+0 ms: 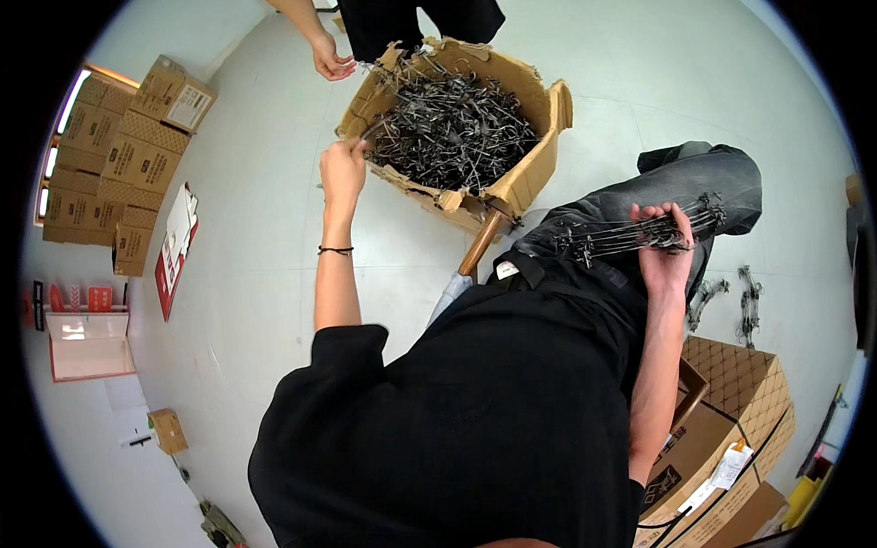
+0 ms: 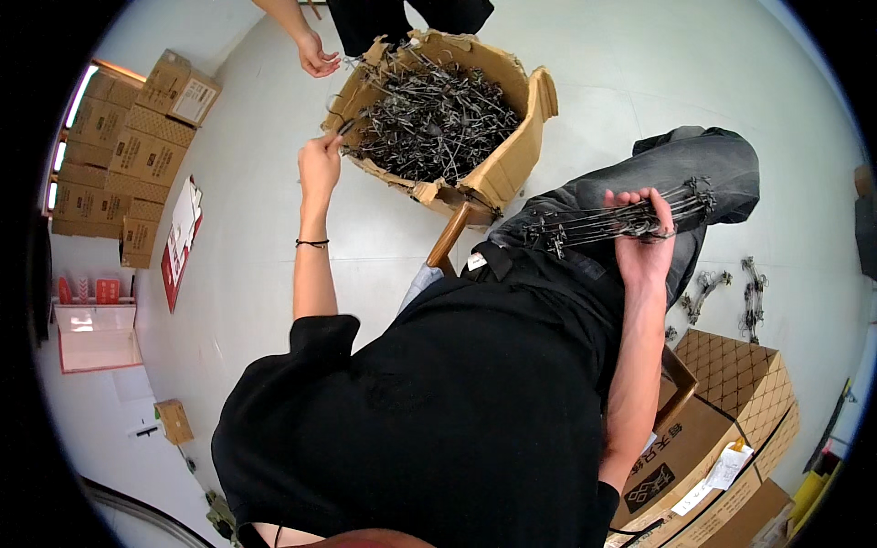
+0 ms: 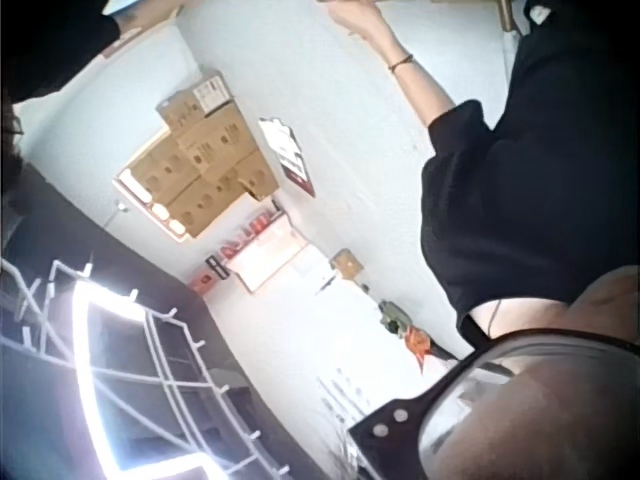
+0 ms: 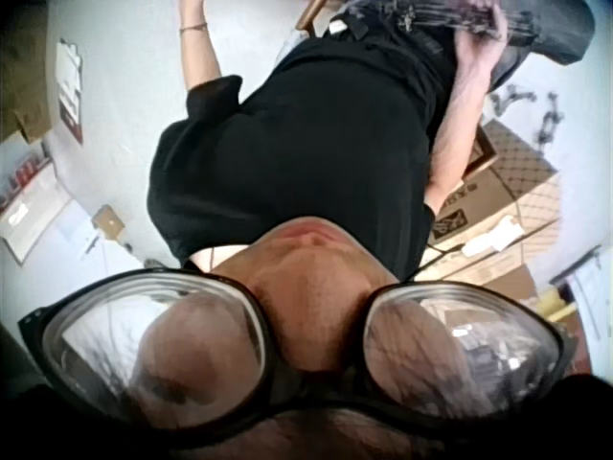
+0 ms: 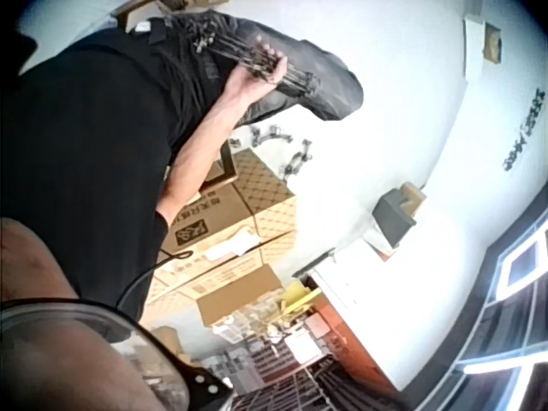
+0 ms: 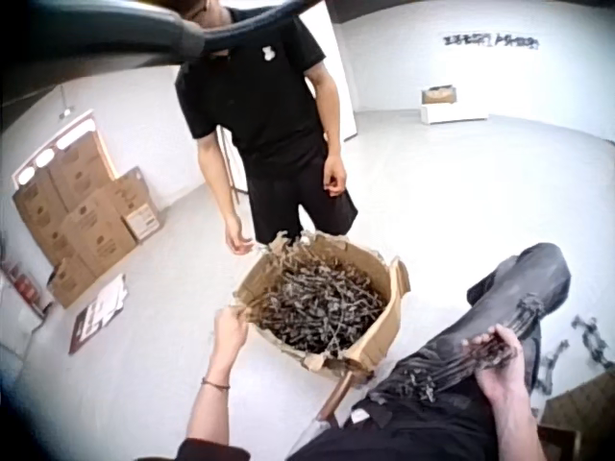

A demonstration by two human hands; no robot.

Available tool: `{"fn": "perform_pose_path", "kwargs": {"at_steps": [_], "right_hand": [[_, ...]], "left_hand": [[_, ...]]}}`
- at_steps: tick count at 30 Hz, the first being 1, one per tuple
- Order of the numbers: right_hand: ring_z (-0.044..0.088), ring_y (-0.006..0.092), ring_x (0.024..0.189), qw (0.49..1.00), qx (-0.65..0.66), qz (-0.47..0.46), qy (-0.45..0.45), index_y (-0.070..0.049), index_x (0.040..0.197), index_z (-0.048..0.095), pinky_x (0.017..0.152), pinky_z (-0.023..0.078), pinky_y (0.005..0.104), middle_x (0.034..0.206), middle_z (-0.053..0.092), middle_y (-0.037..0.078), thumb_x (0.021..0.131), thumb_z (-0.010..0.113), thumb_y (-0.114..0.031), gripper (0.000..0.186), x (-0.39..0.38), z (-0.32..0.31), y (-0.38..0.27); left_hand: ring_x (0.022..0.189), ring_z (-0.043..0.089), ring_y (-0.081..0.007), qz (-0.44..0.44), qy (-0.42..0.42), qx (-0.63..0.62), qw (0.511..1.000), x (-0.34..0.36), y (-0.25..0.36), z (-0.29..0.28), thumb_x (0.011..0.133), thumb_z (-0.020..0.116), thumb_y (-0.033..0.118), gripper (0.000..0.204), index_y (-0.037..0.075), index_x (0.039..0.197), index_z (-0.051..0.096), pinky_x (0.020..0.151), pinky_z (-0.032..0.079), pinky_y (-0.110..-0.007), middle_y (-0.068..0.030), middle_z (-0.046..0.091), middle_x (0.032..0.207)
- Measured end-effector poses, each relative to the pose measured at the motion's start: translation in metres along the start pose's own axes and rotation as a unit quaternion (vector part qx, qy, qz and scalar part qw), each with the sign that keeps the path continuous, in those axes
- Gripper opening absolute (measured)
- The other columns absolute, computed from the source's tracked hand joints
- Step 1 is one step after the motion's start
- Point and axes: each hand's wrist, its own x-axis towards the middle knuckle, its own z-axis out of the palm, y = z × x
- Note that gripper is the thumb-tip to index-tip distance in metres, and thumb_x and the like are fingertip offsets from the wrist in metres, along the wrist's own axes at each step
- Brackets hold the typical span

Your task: The person sits on the floor and sorts small, dark, twisted wire components from a cardboard box. They pick up individual pieces or small bundles, inspect them, and place them into a pile on their lap. Another person joins later to assist with the sorting.

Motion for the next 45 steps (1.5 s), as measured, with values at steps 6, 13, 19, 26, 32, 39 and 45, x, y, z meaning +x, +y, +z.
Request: {"fn": "perform_pose_path", "kwargs": {"at_steps": [6,13,19,26,32,39,45], "right_hand": [[0.06,0.0226,0.087,1.0,-0.013,-0.005,-0.009,-0.001,0.09,0.06,0.107,0.043,0.0456,0.083,0.061,0.009,0.096,0.058,-0.014,0.014,-0.002,-0.005,-0.004],[0.059,0.0228,0.089,1.0,0.0,0.006,-0.021,-0.002,0.092,0.06,0.109,0.04,0.0456,0.085,0.061,0.009,0.097,0.057,-0.013,0.013,-0.001,-0.008,-0.004],[0.06,0.023,0.089,1.0,0.002,0.007,-0.023,-0.001,0.093,0.061,0.109,0.039,0.0461,0.086,0.062,0.009,0.097,0.057,-0.013,0.013,0.001,-0.008,-0.004],[0.06,0.0233,0.09,1.0,-0.004,0.001,-0.023,-0.001,0.093,0.061,0.11,0.039,0.0462,0.086,0.062,0.01,0.097,0.057,-0.014,0.014,0.001,-0.008,-0.004],[0.06,0.0231,0.089,0.999,-0.007,0.003,-0.032,-0.001,0.092,0.059,0.11,0.039,0.0459,0.085,0.061,0.01,0.097,0.056,-0.013,0.014,0.0,-0.005,-0.004],[0.06,0.0228,0.089,1.0,-0.013,0.001,-0.026,-0.002,0.091,0.059,0.11,0.039,0.0456,0.085,0.061,0.01,0.098,0.055,-0.014,0.014,0.0,-0.006,-0.004],[0.06,0.0224,0.088,1.0,-0.014,0.0,-0.025,-0.002,0.091,0.06,0.11,0.04,0.0455,0.085,0.061,0.009,0.097,0.055,-0.014,0.014,0.0,-0.006,-0.004]], "left_hand": [[0.072,0.06,-0.0464,-0.081,-0.053,-0.004,0.995,-0.006,0.01,-0.002,0.09,0.064,0.016,0.017,0.0,0.092,0.071,0.064,0.048,-0.046,-0.0266,0.062,0.076],[0.055,0.047,-0.0381,-0.088,-0.04,-0.002,0.995,-0.008,0.001,0.0,0.091,0.064,0.017,0.019,-0.001,0.092,0.069,0.057,0.043,-0.041,-0.0256,0.057,0.067],[0.077,0.064,-0.044,-0.109,-0.068,0.019,0.991,-0.007,0.0,0.001,0.09,0.065,0.017,0.017,0.003,0.094,0.073,0.069,0.051,-0.045,-0.0245,0.066,0.08],[0.081,0.066,-0.0429,-0.114,-0.082,-0.006,0.99,-0.014,0.012,-0.004,0.09,0.065,0.018,0.02,0.002,0.099,0.073,0.073,0.051,-0.045,-0.0253,0.067,0.086],[0.072,0.062,-0.0403,-0.11,-0.083,-0.022,0.99,-0.018,0.016,-0.002,0.091,0.066,0.018,0.02,0.002,0.1,0.073,0.068,0.049,-0.042,-0.0246,0.065,0.079],[0.08,0.064,-0.0432,-0.094,-0.081,-0.019,0.992,-0.018,0.017,0.014,0.091,0.064,0.018,0.018,0.004,0.097,0.073,0.071,0.05,-0.045,-0.0238,0.066,0.081],[0.071,0.059,-0.0447,-0.057,-0.093,0.004,0.994,-0.017,0.008,0.018,0.092,0.063,0.019,0.019,0.003,0.1,0.071,0.064,0.047,-0.043,-0.0263,0.061,0.076]]}}
